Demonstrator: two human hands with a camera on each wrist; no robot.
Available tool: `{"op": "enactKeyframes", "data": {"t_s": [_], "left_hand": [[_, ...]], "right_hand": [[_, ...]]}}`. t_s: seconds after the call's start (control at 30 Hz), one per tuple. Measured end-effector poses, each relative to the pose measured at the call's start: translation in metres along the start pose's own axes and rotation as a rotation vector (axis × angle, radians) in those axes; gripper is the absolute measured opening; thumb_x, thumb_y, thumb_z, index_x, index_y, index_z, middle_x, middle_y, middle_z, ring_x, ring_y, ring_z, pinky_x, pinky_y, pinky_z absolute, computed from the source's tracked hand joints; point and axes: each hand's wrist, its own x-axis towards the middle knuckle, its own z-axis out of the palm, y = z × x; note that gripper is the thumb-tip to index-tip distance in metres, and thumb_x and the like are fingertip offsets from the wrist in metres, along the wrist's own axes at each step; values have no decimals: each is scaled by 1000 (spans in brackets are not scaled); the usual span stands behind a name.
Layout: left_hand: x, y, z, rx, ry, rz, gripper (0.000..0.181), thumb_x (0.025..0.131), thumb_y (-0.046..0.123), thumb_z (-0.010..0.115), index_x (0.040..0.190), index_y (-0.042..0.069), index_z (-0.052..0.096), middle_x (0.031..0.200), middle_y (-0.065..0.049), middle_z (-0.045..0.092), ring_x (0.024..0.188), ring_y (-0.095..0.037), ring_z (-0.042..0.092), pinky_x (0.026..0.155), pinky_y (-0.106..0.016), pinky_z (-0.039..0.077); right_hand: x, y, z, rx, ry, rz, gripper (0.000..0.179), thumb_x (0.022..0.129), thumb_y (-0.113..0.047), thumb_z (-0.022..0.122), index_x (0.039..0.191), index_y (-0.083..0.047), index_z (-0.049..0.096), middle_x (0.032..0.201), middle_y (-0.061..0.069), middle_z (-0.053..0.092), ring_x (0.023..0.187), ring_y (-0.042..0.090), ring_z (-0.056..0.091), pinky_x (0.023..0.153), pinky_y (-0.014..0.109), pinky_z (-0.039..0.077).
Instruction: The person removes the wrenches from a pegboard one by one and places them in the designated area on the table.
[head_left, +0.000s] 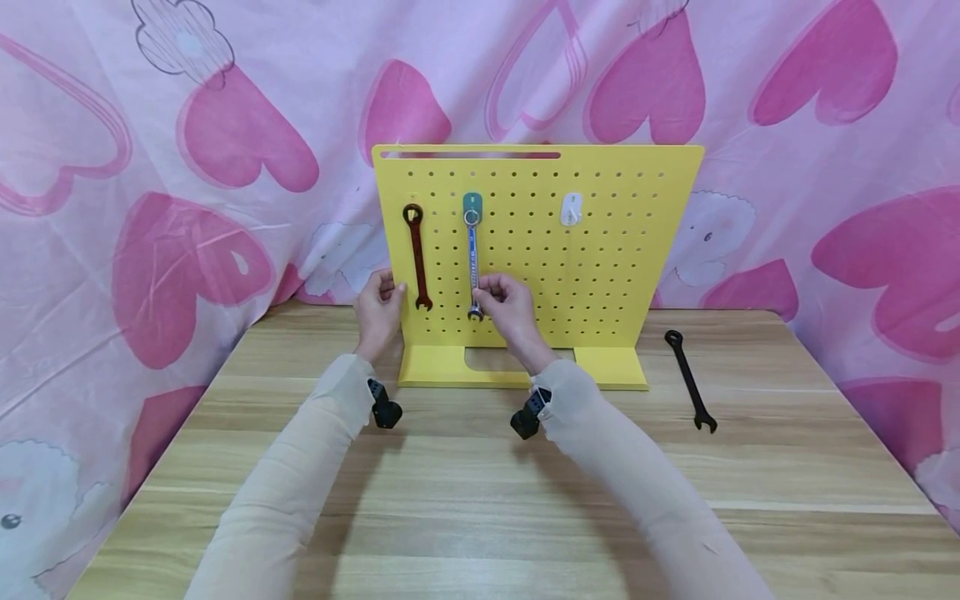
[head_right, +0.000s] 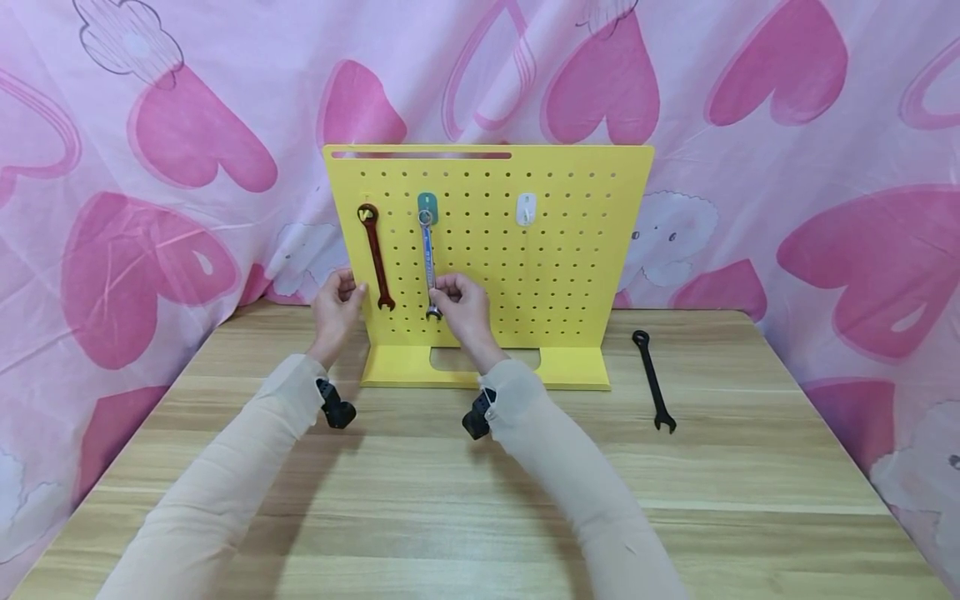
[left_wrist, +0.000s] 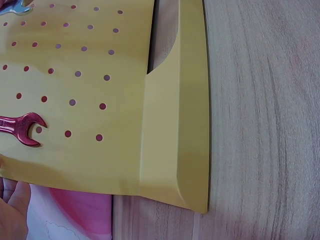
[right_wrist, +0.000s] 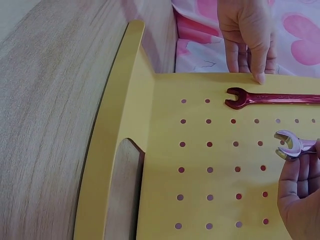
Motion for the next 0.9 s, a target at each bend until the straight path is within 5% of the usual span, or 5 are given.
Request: {"op": "enactKeyframes", "data": {"t_s": [0.9], "left_hand": [[-1, 1, -1, 2, -13, -11, 26, 92, 9, 58, 115, -3, 57, 107, -19, 60, 98, -25, 56, 89, -33, 49]], "right_hand": [[-17, -11, -7, 93, -68, 40, 12, 89, -1, 59, 100, 6, 59, 78, 1, 56, 69, 10, 55, 65, 19, 54]]}}
